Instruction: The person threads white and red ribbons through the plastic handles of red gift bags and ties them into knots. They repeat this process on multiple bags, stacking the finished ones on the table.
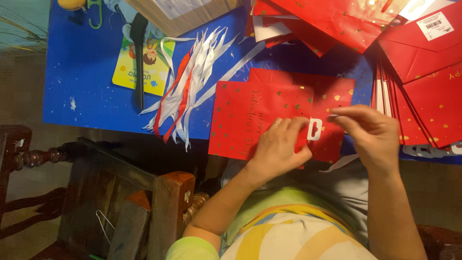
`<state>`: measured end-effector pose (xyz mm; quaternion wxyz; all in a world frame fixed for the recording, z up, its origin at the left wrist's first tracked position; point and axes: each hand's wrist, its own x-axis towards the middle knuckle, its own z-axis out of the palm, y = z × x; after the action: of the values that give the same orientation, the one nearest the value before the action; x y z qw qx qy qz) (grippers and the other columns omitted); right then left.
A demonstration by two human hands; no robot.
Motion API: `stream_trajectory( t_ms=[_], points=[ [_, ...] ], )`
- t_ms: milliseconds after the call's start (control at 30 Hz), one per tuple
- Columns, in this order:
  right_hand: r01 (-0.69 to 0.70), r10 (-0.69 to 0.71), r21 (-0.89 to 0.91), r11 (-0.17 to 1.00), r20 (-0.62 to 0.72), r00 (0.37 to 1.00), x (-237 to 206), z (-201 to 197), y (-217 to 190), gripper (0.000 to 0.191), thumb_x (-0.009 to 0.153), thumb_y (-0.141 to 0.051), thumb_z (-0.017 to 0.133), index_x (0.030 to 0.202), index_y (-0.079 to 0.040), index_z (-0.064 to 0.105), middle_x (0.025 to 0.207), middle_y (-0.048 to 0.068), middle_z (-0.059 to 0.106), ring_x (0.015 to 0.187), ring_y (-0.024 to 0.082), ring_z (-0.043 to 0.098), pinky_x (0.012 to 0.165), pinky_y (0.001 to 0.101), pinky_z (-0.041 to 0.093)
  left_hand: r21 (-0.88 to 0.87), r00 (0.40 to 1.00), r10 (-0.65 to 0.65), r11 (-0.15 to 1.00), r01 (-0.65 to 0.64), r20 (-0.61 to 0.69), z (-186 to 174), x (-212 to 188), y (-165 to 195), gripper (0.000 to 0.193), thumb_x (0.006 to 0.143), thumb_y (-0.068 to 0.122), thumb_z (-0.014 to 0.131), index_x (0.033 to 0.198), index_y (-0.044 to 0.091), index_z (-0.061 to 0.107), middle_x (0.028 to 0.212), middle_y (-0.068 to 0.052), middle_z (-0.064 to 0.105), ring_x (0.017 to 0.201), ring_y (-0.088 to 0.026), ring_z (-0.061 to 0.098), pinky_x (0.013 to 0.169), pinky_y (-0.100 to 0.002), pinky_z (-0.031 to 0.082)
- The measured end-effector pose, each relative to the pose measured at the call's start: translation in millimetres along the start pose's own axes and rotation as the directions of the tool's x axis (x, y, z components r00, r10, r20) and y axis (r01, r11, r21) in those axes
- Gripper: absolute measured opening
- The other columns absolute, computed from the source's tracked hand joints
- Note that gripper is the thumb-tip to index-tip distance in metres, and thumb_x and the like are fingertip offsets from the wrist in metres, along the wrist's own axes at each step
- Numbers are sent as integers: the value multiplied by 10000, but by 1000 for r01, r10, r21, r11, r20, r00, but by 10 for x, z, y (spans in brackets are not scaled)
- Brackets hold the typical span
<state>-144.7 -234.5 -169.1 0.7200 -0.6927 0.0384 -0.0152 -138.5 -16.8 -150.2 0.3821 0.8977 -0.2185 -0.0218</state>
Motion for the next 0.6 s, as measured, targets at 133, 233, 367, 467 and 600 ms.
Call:
stream_trajectory(
  t_ms=[133, 233, 367, 467, 600],
  points=[
    [-46, 44, 9, 999, 141, 989, 26, 178, 20, 85, 949, 21, 698, 1009, -1, 641, 986, 73, 716, 965, 151, 729, 926, 303, 596, -352, 939, -311, 871, 343, 146, -100, -44, -39, 466, 804, 163, 678, 1252, 81, 582, 1007, -87, 666, 743, -202, 710, 718, -337, 608],
    [-115, 120, -41, 993, 173, 978, 51, 209, -33, 84, 941, 21, 695, 1000, -14, 647, 988, 73, 717, 974, 154, 714, 916, 307, 585, -497, 932, -339, 791, 357, 130, -91, -97, -57, 440, 854, 95, 668, 1282, 68, 567, 1011, -74, 673, 773, -145, 741, 724, -286, 615],
    [167, -107, -190, 967, 288, 951, 35, 250, -169, 117, 877, 32, 717, 970, -8, 657, 1077, 77, 687, 1075, 155, 658, 976, 315, 540, -600, 930, -334, 716, 356, 154, -55, -104, -182, 512, 863, 44, 648, 1355, 55, 509, 1015, -74, 654, 853, -149, 713, 761, -287, 616],
    [265, -147, -342, 901, 334, 931, -31, 303, -252, 147, 824, 12, 757, 927, -19, 657, 1039, 83, 667, 1028, 178, 645, 914, 320, 514, -670, 952, -276, 684, 289, 129, -46, -170, -289, 529, 881, 0, 640, 1384, 36, 481, 1074, -80, 646, 995, -142, 681, 853, -296, 632],
    [175, -29, -472, 864, 301, 953, -133, 435, -253, 121, 812, -11, 754, 880, -22, 655, 1019, 82, 657, 973, 202, 667, 800, 305, 558, -740, 949, -280, 606, 291, 144, 2, -254, -335, 547, 884, -45, 610, 1405, 24, 461, 1122, -96, 617, 1054, -144, 649, 903, -309, 635]
  ],
)
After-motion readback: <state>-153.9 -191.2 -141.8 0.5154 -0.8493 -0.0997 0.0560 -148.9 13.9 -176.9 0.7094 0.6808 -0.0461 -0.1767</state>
